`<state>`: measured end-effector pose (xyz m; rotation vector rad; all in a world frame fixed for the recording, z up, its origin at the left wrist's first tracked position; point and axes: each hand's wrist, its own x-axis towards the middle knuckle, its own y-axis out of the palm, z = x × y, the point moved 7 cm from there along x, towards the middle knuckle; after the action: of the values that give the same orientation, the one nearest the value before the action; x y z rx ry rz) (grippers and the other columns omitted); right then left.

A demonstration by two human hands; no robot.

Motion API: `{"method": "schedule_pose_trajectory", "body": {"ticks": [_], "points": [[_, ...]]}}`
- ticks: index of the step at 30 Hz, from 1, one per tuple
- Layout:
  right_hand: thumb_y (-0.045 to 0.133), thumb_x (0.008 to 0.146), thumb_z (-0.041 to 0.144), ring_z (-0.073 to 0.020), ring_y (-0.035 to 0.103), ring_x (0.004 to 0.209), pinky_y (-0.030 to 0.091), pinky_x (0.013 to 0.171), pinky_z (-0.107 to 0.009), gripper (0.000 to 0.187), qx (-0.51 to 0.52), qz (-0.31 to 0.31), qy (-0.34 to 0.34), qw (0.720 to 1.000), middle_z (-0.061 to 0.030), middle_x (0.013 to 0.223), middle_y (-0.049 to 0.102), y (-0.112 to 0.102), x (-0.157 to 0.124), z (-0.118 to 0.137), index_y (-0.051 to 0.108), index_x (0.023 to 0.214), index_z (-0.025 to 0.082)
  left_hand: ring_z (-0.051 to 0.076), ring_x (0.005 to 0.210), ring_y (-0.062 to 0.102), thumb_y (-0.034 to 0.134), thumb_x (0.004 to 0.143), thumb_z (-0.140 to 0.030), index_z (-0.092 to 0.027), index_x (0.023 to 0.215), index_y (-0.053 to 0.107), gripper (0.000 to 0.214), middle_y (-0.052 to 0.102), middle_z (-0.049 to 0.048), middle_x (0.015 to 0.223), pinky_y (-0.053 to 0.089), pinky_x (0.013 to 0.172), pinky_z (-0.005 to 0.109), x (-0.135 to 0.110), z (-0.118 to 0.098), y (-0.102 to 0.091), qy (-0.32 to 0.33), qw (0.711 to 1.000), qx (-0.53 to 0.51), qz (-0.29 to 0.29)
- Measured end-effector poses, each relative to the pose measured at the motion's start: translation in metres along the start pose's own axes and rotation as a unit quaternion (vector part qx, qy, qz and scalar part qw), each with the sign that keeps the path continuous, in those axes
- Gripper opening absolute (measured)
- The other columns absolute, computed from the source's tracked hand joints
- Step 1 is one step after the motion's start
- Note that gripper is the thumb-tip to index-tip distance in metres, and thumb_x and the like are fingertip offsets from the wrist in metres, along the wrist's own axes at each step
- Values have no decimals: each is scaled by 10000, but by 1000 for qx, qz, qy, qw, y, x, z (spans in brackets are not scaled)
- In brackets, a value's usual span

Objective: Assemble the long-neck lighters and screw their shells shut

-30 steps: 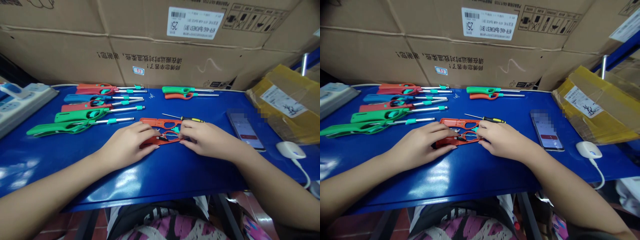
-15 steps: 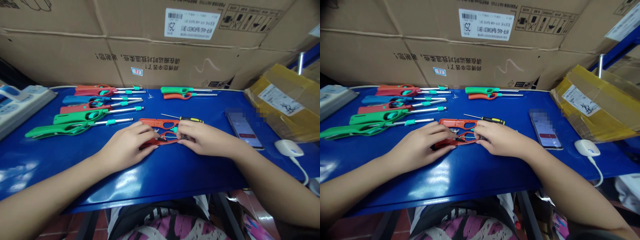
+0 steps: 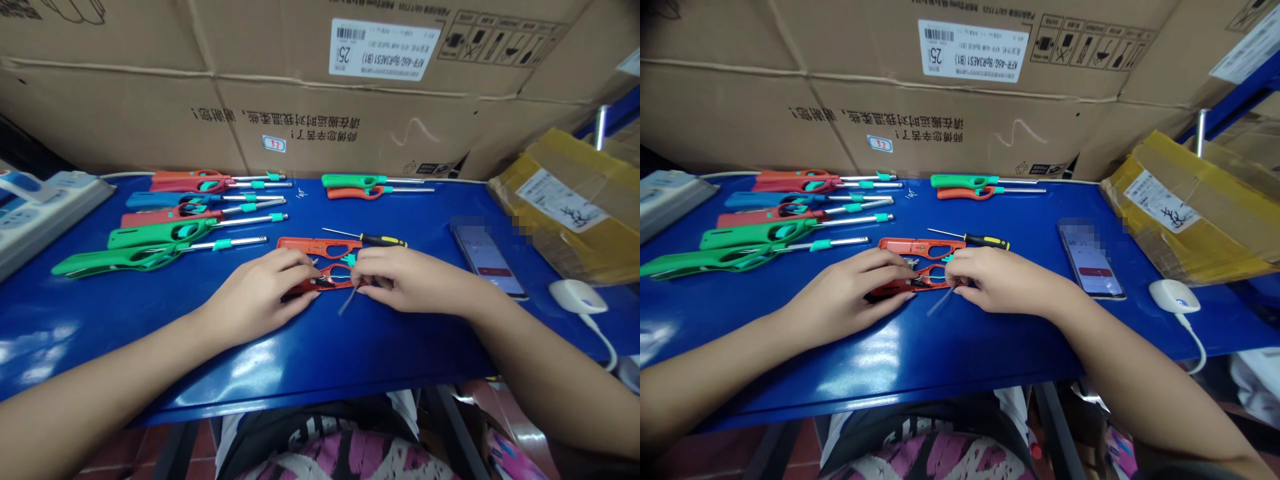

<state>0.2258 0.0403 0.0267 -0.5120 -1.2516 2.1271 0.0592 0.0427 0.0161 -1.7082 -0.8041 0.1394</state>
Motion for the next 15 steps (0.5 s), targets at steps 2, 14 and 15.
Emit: {"method": "schedule_pose_trajectory", "body": {"ticks": [2,14,15], "points": [[566,884,78,-149,552,791,423,723,-270,171,1,-6,8,1000,-12,893,630,-1,0,1,625,997,192,204,1014,668,568,996,-294,-195,1117,694,200,696,71,1116,573,869,334,0,0,1,0,1000,1,-3],[523,833,51,-163,542,856,433,752,-281,232,-5,-20,25,999,-43,1001,583,1,-1,-4,572,1015,188,210,1002,688,605,966,-249,-191,1057,694,140,714,59,1067,589,832,322,-2,-1,0,-19,999,-11,-38],[529,834,56,-166,542,870,435,763,-284,228,-7,-18,23,1000,-44,1010,580,2,-1,-4,571,1015,189,210,1003,688,605,963,-242,-190,1047,695,133,715,58,1070,588,836,325,-2,-1,0,-21,999,-13,-38]]}}
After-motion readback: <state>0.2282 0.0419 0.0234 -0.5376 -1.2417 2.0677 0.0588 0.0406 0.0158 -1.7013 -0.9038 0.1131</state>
